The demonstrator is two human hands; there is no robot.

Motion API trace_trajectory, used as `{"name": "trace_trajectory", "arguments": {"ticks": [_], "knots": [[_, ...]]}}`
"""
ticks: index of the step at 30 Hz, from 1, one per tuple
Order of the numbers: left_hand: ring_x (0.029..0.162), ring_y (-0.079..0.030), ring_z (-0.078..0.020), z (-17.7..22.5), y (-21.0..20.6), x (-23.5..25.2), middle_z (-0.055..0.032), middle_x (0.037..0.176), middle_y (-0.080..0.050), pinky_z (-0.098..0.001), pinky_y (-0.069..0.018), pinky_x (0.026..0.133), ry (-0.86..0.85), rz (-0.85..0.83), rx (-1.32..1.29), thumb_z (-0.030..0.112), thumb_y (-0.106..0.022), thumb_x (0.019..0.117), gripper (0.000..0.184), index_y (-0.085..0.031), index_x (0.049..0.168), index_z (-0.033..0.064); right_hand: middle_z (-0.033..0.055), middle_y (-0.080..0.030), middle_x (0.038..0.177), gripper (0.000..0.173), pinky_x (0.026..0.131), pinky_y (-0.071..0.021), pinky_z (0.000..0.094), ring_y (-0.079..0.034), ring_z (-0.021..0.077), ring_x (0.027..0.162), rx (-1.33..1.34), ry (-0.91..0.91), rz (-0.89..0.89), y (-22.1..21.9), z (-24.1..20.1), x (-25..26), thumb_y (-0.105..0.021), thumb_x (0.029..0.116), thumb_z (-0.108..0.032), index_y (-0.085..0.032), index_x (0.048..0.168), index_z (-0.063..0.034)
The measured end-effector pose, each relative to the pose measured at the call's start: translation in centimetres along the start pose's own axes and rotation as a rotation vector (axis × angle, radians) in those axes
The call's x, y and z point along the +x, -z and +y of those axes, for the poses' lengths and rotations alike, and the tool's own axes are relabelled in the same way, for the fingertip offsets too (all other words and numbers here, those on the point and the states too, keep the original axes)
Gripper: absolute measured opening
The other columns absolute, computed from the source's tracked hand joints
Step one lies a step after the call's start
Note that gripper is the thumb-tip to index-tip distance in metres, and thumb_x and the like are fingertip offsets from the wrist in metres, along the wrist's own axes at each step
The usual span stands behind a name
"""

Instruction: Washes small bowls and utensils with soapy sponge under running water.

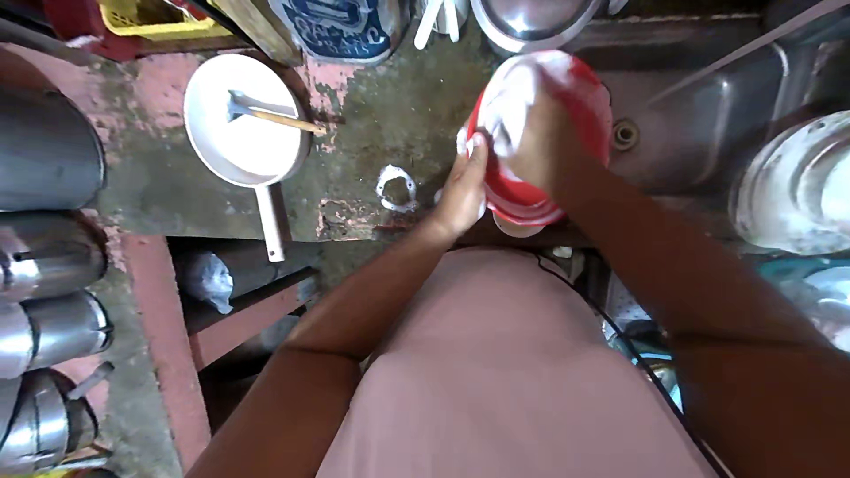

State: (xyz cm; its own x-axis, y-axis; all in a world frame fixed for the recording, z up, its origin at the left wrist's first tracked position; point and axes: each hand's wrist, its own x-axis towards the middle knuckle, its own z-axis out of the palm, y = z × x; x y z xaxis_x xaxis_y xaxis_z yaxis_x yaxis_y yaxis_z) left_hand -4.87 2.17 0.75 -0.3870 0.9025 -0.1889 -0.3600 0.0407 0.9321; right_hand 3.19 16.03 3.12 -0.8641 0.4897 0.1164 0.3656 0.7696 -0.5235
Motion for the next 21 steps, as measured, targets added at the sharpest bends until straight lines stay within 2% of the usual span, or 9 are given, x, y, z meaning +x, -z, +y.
{"name": "trace_trajectory", "arguments": {"ticks": [6,8,10,11,12,15,18,20,21], "knots": [[0.139,-0.05,-0.0163,0.1,0.0,0.1,-0.0137,0.151,-0.049,-0.0382,-0.0431,0.118,0.016,-0.008,0.054,0.037,-0.019,0.1141,0.058,-0.016,0.161,0.0038,0.0157,-0.067,0.122,0.034,0.106,-0.0497,0.0408,-0.062,0.024,0.12,0.254,-0.104,0.159,-0.5,-0.2,-0.2,-0.071,0.0901,-0.019,-0.067,0.12,-0.0017],[0.136,-0.052,-0.0158,-0.1,0.2,0.5,-0.0137,0.149,-0.051,-0.0379,-0.0446,0.116,-0.032,0.013,0.093,0.044,-0.018,0.1128,0.063,-0.017,0.16,0.0026,0.0164,-0.067,0.117,0.037,0.1,-0.0528,0.0417,-0.064,0.0245,0.112,0.33,-0.047,-0.047,-0.9,-1.8,-1.9,-0.072,0.089,-0.017,-0.064,0.121,-0.0003],[0.14,-0.048,-0.0158,0.0,0.8,0.8,-0.0146,0.155,-0.044,-0.0376,-0.0416,0.119,-0.141,0.026,0.143,0.041,-0.017,0.1131,0.063,-0.012,0.161,0.0013,0.019,-0.066,0.105,0.025,0.093,-0.0539,0.0498,-0.065,0.0313,0.101,0.316,0.026,-0.322,-0.7,-1.2,-3.3,-0.073,0.0857,-0.01,-0.064,0.105,0.002],[0.141,-0.047,-0.017,0.1,0.8,0.8,-0.0156,0.156,-0.041,-0.0386,-0.0411,0.12,-0.177,0.053,0.154,0.036,-0.018,0.1136,0.06,-0.011,0.161,0.0008,0.0197,-0.067,0.105,0.018,0.096,-0.0524,0.0535,-0.065,0.0346,0.104,0.238,0.057,-0.431,-0.4,0.1,-3.7,-0.075,0.0851,-0.009,-0.067,0.097,0.0013],[0.142,-0.046,-0.0175,0.2,0.7,0.8,-0.0156,0.158,-0.04,-0.039,-0.0418,0.119,-0.179,0.078,0.165,0.035,-0.018,0.1137,0.059,-0.01,0.162,0.0016,0.0205,-0.069,0.111,0.017,0.101,-0.0498,0.0578,-0.064,0.0381,0.111,0.093,0.037,-0.509,0.0,1.6,-3.8,-0.076,0.0858,-0.009,-0.071,0.1,-0.0007],[0.142,-0.047,-0.0202,-0.8,-1.2,0.4,-0.0153,0.156,-0.042,-0.0426,-0.0427,0.119,-0.144,0.065,0.124,0.035,-0.02,0.1138,0.058,-0.013,0.161,0.0031,0.0279,-0.06,0.132,0.027,0.108,-0.0401,0.0689,-0.051,0.0486,0.131,-0.186,-0.12,-0.351,0.5,5.3,-3.3,-0.065,0.092,-0.008,-0.069,0.118,0.0011],[0.141,-0.048,-0.0202,-1.8,-4.0,0.6,-0.0149,0.152,-0.047,-0.0432,-0.0416,0.12,-0.093,0.011,0.082,0.04,-0.018,0.1135,0.06,-0.019,0.16,0.0029,0.0239,-0.056,0.14,0.031,0.118,-0.0362,0.0558,-0.045,0.0402,0.14,0.01,-0.021,-0.07,0.6,3.7,-3.1,-0.06,0.0953,-0.015,-0.068,0.122,-0.0024],[0.134,-0.053,-0.018,-2.0,-4.7,0.7,-0.0134,0.145,-0.054,-0.0411,-0.045,0.115,-0.088,0.067,0.092,0.048,-0.014,0.1117,0.065,-0.025,0.157,0.0029,0.0211,-0.061,0.132,0.035,0.112,-0.0446,0.0455,-0.054,0.0313,0.131,0.295,0.021,-0.08,0.8,1.3,-4.8,-0.068,0.0907,-0.012,-0.065,0.123,-0.0001],[0.138,-0.05,-0.017,-2.0,-4.5,0.6,-0.0133,0.15,-0.049,-0.0394,-0.0418,0.118,-0.118,0.09,0.099,0.048,-0.013,0.1114,0.066,-0.018,0.16,0.0031,0.0198,-0.065,0.123,0.032,0.105,-0.0498,0.0433,-0.061,0.0281,0.121,0.402,0.023,-0.15,1.3,0.7,-5.9,-0.066,0.0929,-0.011,-0.063,0.122,0.0011]]}}
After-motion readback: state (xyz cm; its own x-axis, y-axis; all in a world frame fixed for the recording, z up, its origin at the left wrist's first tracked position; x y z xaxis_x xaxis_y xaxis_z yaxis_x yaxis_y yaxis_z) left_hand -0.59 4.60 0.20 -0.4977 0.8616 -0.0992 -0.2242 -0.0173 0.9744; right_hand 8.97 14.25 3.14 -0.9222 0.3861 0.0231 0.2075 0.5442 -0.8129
